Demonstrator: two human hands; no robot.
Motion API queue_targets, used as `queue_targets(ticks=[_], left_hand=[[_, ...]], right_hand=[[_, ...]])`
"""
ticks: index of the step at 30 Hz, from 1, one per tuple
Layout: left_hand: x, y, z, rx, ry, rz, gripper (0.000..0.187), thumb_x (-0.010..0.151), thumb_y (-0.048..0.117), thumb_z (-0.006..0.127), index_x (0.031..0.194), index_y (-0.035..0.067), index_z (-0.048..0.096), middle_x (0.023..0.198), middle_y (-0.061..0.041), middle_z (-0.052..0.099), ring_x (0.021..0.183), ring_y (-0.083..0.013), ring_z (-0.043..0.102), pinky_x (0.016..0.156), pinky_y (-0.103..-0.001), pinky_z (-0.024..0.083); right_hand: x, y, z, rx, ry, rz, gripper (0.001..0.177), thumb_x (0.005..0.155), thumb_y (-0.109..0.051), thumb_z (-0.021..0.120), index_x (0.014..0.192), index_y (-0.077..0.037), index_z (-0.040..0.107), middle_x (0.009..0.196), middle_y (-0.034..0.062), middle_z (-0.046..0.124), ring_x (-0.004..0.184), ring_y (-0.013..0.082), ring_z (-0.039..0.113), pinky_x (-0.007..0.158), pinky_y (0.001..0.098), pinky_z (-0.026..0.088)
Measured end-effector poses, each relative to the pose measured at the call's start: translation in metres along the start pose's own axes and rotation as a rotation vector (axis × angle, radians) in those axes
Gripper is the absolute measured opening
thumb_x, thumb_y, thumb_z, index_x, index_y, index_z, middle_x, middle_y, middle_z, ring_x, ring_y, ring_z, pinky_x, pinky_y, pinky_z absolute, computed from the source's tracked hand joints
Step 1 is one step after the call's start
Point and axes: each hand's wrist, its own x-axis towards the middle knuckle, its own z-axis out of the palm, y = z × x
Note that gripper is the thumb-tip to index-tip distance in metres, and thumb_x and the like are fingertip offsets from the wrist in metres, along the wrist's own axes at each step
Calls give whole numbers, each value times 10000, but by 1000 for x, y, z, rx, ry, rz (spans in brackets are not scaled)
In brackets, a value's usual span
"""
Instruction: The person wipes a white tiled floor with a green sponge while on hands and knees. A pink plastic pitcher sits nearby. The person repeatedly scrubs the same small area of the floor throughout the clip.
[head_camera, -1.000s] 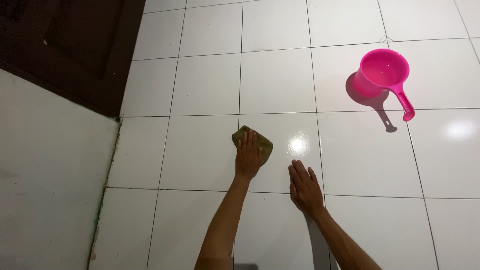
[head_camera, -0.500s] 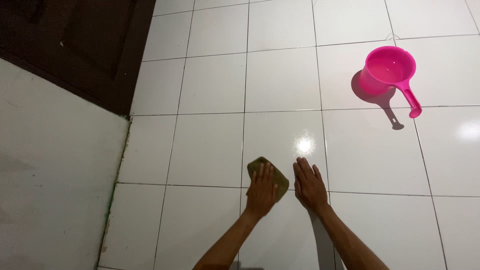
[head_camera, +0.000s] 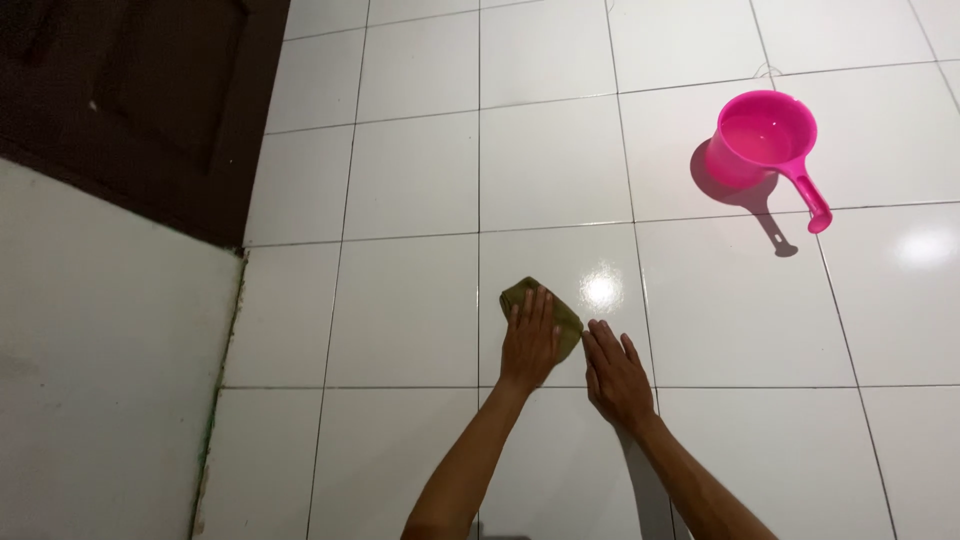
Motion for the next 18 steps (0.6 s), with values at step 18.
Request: queue_targets(ticks=[18], left_hand=[[66, -15, 3, -34, -192, -50, 499, 1076, 234, 381, 1512, -3, 425, 1610, -194, 375, 1498, -355, 346, 1181, -539, 345]], right_hand=[[-1, 6, 6, 90, -46, 23, 427, 1005, -225, 437, 1408, -140, 546, 1542, 85, 503, 1467, 205, 444, 1213, 438, 283]])
